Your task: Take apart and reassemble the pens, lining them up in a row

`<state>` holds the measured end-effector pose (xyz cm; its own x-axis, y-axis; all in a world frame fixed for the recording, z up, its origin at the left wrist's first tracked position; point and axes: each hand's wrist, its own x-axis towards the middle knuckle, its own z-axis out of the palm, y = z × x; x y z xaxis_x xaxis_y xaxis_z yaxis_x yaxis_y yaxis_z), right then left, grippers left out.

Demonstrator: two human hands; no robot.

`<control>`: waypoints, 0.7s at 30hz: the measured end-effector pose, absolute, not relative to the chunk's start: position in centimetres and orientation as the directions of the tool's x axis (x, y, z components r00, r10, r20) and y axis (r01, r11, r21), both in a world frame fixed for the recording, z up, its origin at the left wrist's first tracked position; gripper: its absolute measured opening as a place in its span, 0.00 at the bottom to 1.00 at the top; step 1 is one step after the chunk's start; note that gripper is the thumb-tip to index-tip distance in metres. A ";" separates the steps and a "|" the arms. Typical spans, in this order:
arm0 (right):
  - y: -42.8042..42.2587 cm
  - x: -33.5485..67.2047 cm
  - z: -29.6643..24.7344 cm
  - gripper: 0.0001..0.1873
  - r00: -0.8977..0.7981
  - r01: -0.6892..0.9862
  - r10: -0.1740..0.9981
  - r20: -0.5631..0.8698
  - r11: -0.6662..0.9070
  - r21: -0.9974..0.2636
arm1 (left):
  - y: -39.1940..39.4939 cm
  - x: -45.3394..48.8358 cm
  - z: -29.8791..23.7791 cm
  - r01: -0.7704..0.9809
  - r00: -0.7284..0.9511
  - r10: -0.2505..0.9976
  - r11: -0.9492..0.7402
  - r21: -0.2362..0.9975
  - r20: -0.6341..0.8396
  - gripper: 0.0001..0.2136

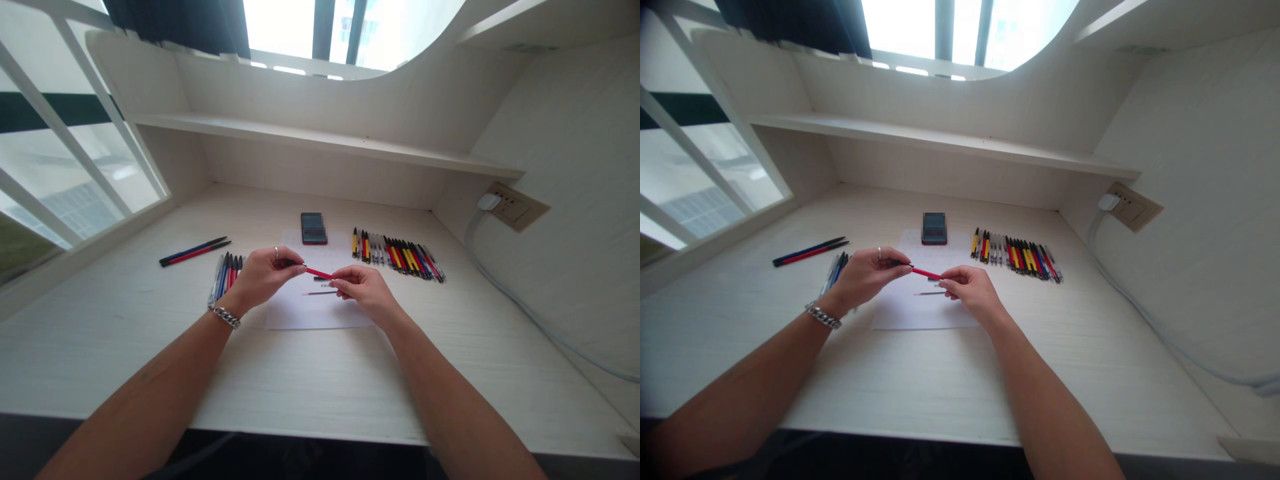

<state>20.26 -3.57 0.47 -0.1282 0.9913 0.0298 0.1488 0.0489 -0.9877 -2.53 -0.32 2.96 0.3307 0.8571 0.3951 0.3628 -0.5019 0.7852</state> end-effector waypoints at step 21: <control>-4.3 20.3 1.5 0.14 -0.102 0.633 0.946 0.308 0.300 -0.713 | -0.5 -1.9 2.6 0.419 0.314 0.874 -0.478 0.772 0.370 0.14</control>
<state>20.27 -4.33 1.54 -0.1016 0.9460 0.3080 0.6331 0.3003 -0.7135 -1.88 -0.45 2.63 0.3143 0.8741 0.3704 0.4188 -0.4778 0.7722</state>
